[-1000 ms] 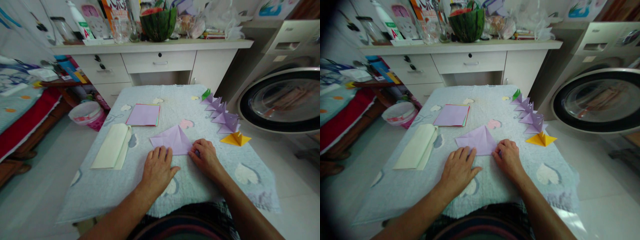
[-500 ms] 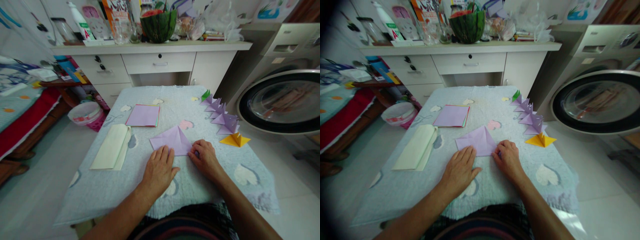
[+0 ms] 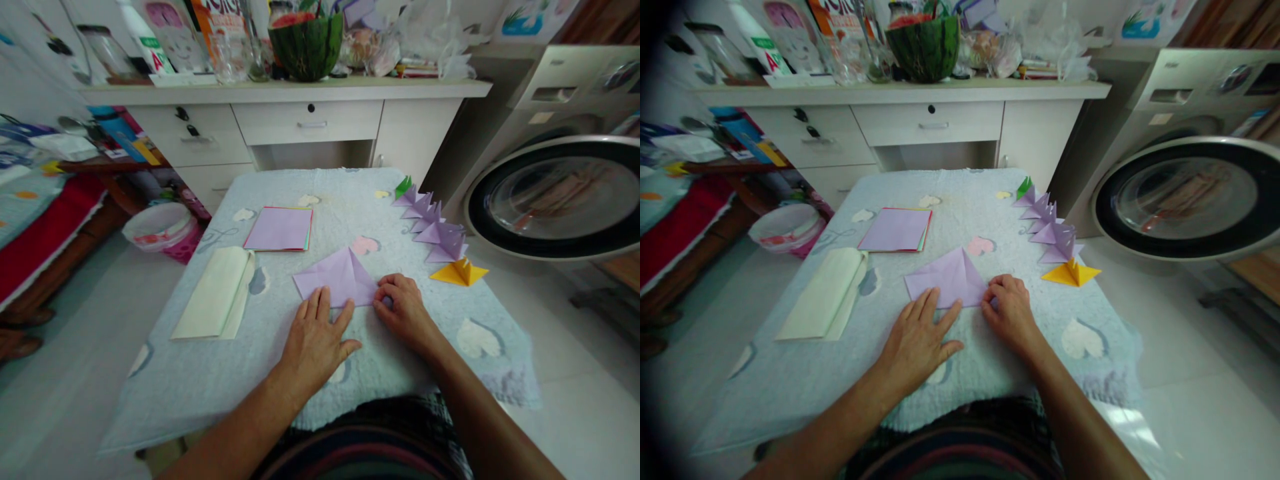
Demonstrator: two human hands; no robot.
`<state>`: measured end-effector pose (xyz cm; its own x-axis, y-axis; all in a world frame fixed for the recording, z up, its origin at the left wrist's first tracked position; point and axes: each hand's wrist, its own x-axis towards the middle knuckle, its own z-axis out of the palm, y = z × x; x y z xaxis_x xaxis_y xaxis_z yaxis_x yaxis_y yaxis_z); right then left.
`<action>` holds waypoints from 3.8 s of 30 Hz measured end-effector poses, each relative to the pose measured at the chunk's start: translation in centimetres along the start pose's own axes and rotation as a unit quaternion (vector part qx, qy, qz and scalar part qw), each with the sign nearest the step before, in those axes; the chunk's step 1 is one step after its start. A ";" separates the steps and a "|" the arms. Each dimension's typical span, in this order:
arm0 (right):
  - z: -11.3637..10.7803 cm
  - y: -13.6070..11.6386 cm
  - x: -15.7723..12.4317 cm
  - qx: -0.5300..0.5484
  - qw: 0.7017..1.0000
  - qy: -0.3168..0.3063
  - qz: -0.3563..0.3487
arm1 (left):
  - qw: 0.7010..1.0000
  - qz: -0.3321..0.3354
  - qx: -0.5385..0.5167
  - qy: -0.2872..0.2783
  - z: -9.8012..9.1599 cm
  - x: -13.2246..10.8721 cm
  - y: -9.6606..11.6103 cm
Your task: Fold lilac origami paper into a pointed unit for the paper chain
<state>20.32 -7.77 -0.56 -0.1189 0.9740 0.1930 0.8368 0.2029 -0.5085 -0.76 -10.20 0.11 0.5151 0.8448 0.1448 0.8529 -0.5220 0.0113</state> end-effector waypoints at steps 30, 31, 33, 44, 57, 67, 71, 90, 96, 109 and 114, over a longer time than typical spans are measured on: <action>0.2 0.3 0.2 0.007 1.000 0.016 0.007 | 0.996 0.076 -0.044 0.004 0.5 0.3 0.0; 0.0 0.3 0.2 0.014 1.000 0.013 0.002 | 0.996 0.075 -0.047 0.002 0.6 0.3 0.1; -0.3 0.4 0.1 0.030 1.000 0.001 -0.008 | 0.996 0.074 -0.049 0.000 0.7 0.4 0.1; -0.7 0.6 0.0 0.052 0.999 -0.008 -0.005 | 0.995 0.084 -0.056 0.002 0.7 0.2 0.1; 0.0 0.5 0.3 0.024 1.000 0.010 0.007 | 0.996 0.076 -0.047 -0.003 0.9 0.2 0.2; 0.1 0.3 0.3 0.018 0.999 0.021 0.017 | 0.996 0.065 -0.055 -0.010 1.0 0.2 0.4; 0.3 0.4 0.3 0.014 0.999 0.030 0.010 | 0.996 0.066 -0.058 -0.012 0.9 0.2 0.3; 0.0 0.3 -0.1 -0.008 0.998 0.042 0.050 | 0.998 0.031 -0.053 0.010 0.5 0.5 1.6; -0.5 0.8 -0.2 0.041 0.998 0.032 0.044 | 0.998 0.033 -0.050 0.008 0.4 0.6 1.7; -0.3 0.6 -0.3 -0.004 0.999 0.033 0.025 | 0.998 0.026 -0.052 0.009 0.6 0.5 1.8; -0.3 0.5 -0.3 -0.009 0.999 0.029 0.035 | 0.998 0.023 -0.054 0.009 0.7 0.4 1.8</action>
<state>20.93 -7.97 -0.67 -0.0290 0.9780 0.2066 0.8511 0.1325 -0.5081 1.04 -10.70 -0.50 0.5507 0.8181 0.1655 0.8140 -0.5703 0.1106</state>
